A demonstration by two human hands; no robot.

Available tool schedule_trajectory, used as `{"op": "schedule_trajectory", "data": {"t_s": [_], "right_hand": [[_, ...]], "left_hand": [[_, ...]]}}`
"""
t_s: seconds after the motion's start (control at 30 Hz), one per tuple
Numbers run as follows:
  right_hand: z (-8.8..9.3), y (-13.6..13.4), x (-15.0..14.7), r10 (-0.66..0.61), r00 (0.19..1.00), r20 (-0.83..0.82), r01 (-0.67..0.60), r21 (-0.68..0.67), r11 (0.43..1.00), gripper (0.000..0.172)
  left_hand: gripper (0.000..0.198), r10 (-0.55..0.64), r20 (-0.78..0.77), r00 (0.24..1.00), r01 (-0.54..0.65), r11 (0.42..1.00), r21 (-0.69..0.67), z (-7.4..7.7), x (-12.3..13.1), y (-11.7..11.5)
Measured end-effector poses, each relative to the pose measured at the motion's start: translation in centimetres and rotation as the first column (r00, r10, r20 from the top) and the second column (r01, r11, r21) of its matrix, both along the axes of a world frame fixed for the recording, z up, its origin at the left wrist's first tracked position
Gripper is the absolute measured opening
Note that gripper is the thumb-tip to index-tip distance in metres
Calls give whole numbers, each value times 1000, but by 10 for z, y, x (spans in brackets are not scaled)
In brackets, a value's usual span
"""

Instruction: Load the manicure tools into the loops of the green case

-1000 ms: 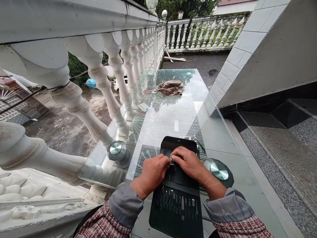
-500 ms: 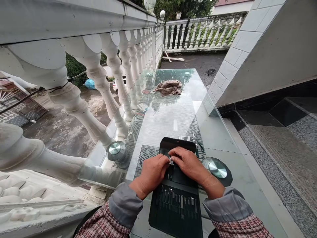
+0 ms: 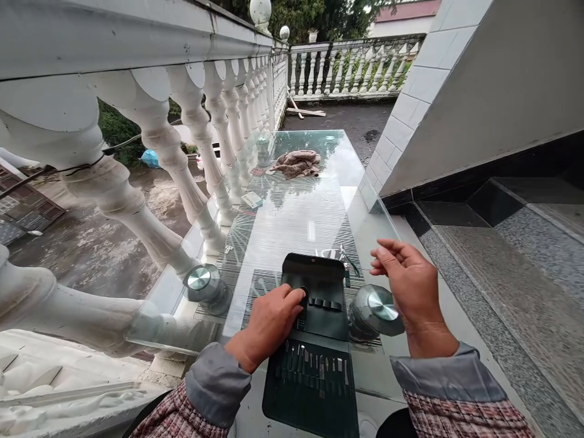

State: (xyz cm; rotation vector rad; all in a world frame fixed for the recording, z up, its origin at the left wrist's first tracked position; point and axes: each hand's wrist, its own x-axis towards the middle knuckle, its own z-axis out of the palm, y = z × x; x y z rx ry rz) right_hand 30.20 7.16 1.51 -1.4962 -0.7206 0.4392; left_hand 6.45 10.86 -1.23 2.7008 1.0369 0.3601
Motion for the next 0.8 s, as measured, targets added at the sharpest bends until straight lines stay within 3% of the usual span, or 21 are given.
{"op": "schedule_trajectory", "data": {"t_s": [0.07, 0.13, 0.27, 0.53, 0.67, 0.8], "right_hand": [[-7, -2, 16, -45, 998, -40, 46, 9, 999, 35], [-16, -3, 24, -16, 999, -34, 14, -60, 998, 37], [-26, -4, 25, 99, 975, 199, -34, -306, 952, 30], [-36, 5, 17, 279, 727, 628, 122, -517, 847, 18], [-42, 14, 16, 346, 625, 700, 200, -572, 795, 19], [-41, 20, 15, 379, 599, 705, 267, -622, 736, 22]], "left_hand": [[28, -54, -49, 997, 57, 997, 48, 2, 0, -1], [29, -86, -79, 993, 91, 994, 61, 3, 1, -2], [27, -83, -99, 992, 91, 992, 86, 1, 5, -3], [27, -10, -105, 994, 19, 996, 82, 1, 3, 0], [26, 16, -101, 995, -10, 999, 51, 5, 2, -1], [26, 26, -76, 997, -24, 999, 24, 4, 0, -1]]}}
